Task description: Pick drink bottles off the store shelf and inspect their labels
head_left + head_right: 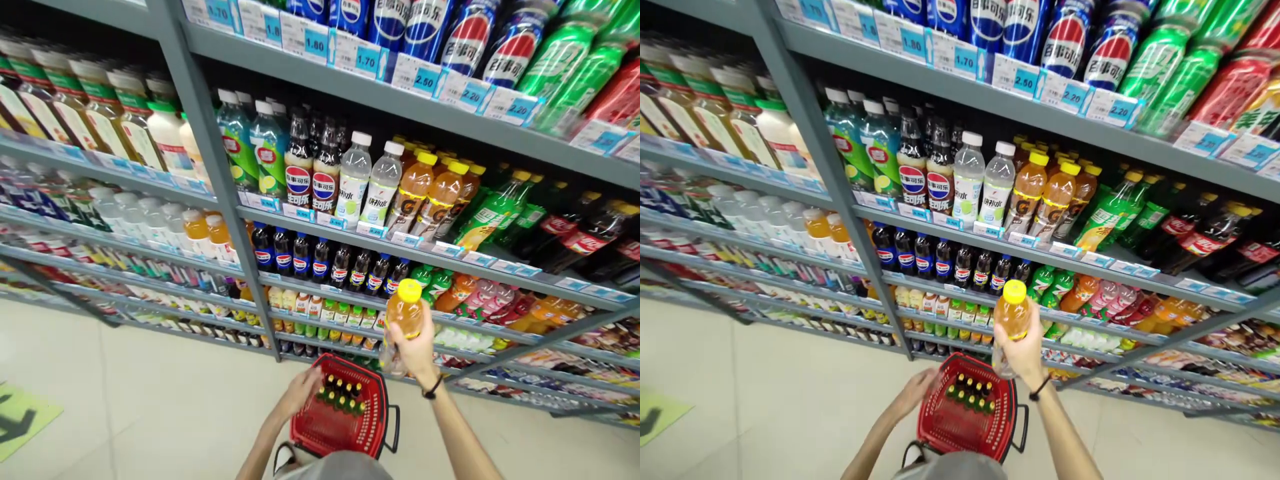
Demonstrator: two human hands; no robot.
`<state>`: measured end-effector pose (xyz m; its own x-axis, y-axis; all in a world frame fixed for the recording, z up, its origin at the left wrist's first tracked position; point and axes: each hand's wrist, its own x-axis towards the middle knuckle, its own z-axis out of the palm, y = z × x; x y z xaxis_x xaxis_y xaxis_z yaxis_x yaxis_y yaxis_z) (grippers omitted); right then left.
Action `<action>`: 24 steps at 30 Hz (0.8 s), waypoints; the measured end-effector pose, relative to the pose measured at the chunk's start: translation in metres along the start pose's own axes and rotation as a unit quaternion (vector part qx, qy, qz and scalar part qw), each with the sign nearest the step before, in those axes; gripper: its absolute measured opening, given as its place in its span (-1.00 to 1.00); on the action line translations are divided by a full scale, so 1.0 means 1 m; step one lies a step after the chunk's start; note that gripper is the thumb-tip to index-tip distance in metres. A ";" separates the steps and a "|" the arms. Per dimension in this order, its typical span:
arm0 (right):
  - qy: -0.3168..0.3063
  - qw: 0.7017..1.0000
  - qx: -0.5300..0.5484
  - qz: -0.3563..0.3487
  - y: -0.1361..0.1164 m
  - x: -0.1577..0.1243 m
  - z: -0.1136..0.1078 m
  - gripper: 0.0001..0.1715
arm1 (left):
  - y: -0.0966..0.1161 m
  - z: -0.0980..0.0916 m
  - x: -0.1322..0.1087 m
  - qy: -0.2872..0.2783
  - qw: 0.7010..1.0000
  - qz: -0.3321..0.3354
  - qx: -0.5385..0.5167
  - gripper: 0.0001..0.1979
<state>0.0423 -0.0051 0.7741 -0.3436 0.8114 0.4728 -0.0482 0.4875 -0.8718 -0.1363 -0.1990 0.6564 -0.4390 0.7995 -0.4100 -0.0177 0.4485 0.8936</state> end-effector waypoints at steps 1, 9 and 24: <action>0.000 1.000 0.003 0.030 0.007 -0.022 0.012 -0.28 | 0.007 0.000 0.002 -0.014 1.000 0.022 -0.014 -0.16; -0.094 0.988 -0.033 0.114 -0.003 -0.109 0.049 -0.25 | 0.062 0.011 -0.014 -0.211 0.917 0.225 -0.254 -0.10; 0.003 0.851 0.333 0.406 -0.012 -0.155 0.098 -0.31 | 0.106 -0.023 -0.039 -0.176 0.858 0.248 -0.415 -0.22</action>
<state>0.0045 -0.1678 0.6992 -0.5121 0.7969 -0.3205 -0.3199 -0.5233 -0.7898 -0.1421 -0.1919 0.7715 -0.2819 0.9463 0.1584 -0.6040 -0.3033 0.7370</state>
